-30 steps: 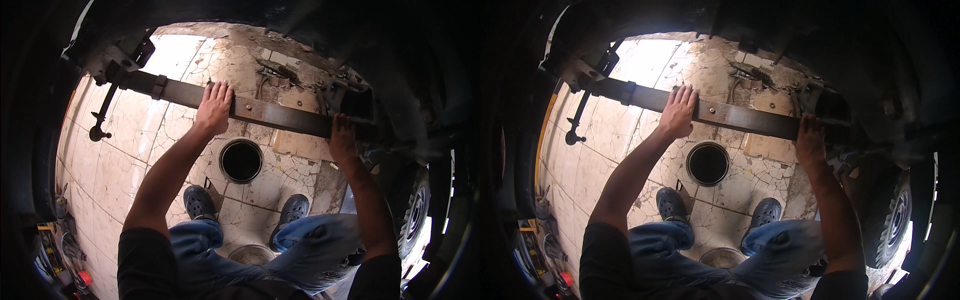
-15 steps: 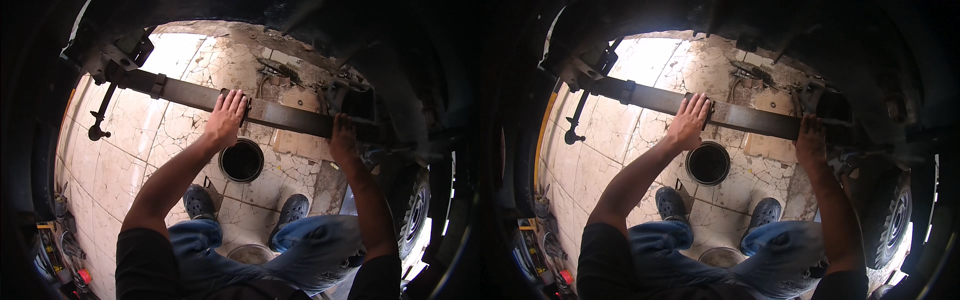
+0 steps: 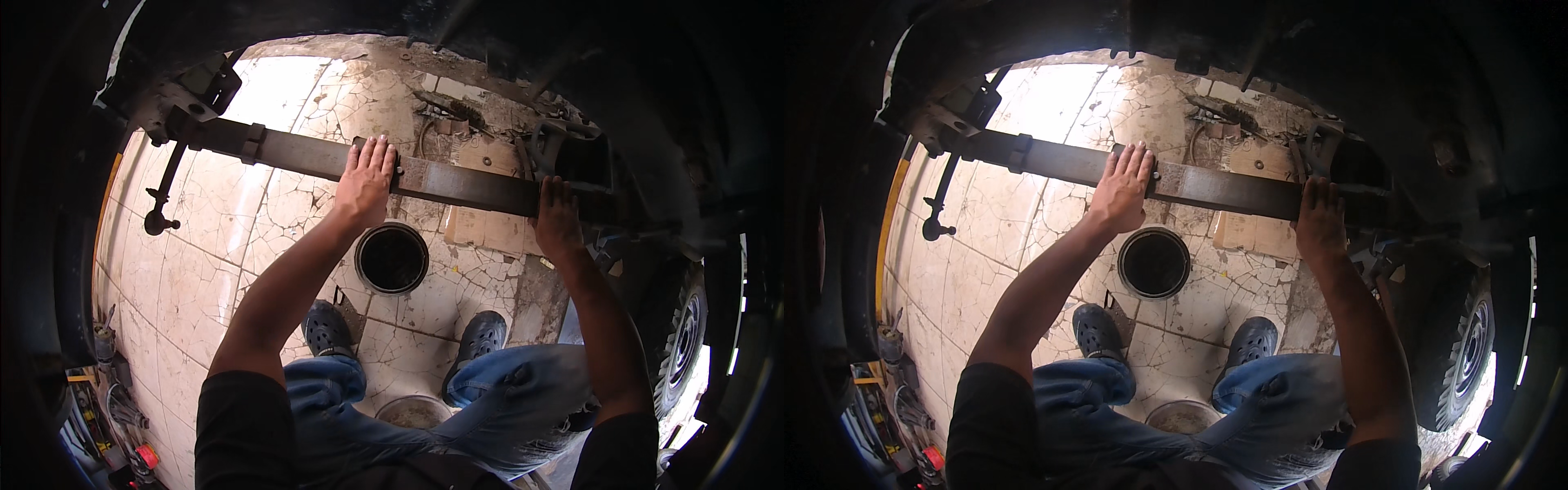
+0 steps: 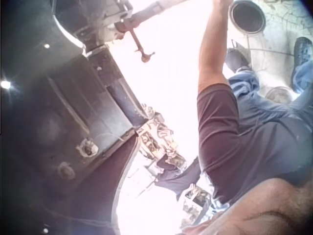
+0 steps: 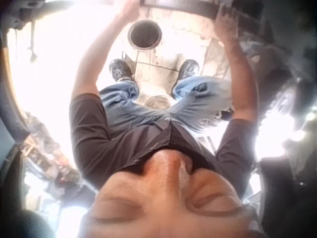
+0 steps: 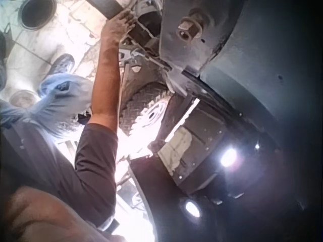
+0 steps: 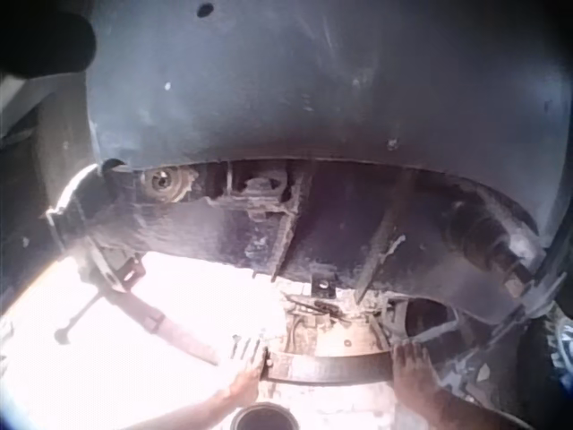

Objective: The person scrubs a metal bar on the underside of a vehicle using a small rectangular pad. The person repeatedly rubs the pad along the surface of the bar while standing in a service pit.

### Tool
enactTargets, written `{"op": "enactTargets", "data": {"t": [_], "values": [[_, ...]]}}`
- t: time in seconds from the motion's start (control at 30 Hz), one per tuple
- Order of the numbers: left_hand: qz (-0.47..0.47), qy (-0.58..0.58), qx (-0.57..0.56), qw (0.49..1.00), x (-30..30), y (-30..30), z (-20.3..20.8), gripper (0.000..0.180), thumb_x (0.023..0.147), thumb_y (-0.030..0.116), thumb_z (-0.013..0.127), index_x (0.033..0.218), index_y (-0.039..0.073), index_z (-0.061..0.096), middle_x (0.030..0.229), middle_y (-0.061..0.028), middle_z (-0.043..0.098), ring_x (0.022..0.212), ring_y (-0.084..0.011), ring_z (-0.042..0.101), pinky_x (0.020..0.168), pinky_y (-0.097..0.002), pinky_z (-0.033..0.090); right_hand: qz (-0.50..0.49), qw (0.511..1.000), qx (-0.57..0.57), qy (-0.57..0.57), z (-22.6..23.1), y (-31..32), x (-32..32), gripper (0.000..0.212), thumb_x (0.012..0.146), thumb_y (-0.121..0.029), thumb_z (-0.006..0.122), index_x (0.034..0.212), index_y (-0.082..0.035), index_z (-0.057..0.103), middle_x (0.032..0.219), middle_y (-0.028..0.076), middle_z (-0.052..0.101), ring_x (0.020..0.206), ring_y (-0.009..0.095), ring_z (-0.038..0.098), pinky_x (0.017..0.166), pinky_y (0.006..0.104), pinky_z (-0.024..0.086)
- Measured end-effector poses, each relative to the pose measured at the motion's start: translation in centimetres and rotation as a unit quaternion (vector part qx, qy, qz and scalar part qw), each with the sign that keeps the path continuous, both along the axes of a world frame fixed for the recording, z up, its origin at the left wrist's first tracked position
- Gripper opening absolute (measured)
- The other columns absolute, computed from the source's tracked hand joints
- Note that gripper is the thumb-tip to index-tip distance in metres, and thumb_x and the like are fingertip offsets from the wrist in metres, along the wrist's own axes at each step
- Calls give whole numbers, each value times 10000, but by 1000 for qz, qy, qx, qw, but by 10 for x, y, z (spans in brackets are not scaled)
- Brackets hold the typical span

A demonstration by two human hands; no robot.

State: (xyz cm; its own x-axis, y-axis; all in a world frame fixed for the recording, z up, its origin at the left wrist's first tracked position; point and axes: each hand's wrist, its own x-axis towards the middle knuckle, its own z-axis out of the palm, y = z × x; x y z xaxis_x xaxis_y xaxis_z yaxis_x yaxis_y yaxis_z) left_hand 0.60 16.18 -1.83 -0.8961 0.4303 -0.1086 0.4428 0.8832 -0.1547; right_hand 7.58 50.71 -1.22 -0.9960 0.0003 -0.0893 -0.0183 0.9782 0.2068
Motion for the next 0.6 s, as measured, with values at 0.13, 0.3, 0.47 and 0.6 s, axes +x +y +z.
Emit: {"op": "enactTargets", "data": {"t": [0.13, 0.3, 0.47, 0.6], "values": [[-42, -16, 38, 998, 24, -6, -2, 846, 788, 135, 552, 1545, -5, 200, 1630, -168, 170, 1514, -304, 158, 1233, -451, 118, 14, 999, 30, 22, -7, 15, 0, 881, 866, -309, 707, 1497, 46, 204, 1544, 279, 269, 1441, 428, 269, 1168, 523, 248], [-47, 30, 47, 997, -11, -19, -13, 939, 716, 154, 654, 1536, 9, 220, 1623, -159, 195, 1515, -289, 157, 1234, -434, 138, 10, 1000, 11, 2, 10, -8, -3, 853, 859, -290, 714, 1481, 50, 240, 1524, 282, 296, 1431, 437, 280, 1162, 528, 255], [-36, 6, 48, 998, -6, -6, -10, 896, 752, 141, 612, 1539, -2, 208, 1623, -174, 187, 1515, -303, 153, 1234, -444, 117, 35, 998, 10, 48, -16, 14, 1, 869, 853, -291, 722, 1492, 45, 239, 1504, 281, 329, 1418, 437, 306, 1153, 518, 277], [-56, 14, 61, 996, 36, -26, -11, 799, 820, 117, 503, 1547, -6, 196, 1631, -175, 165, 1521, -301, 135, 1233, -451, 86, 39, 998, 9, 49, 4, 7, -3, 852, 847, -305, 728, 1481, 46, 282, 1480, 279, 371, 1407, 432, 326, 1148, 503, 294]]}}
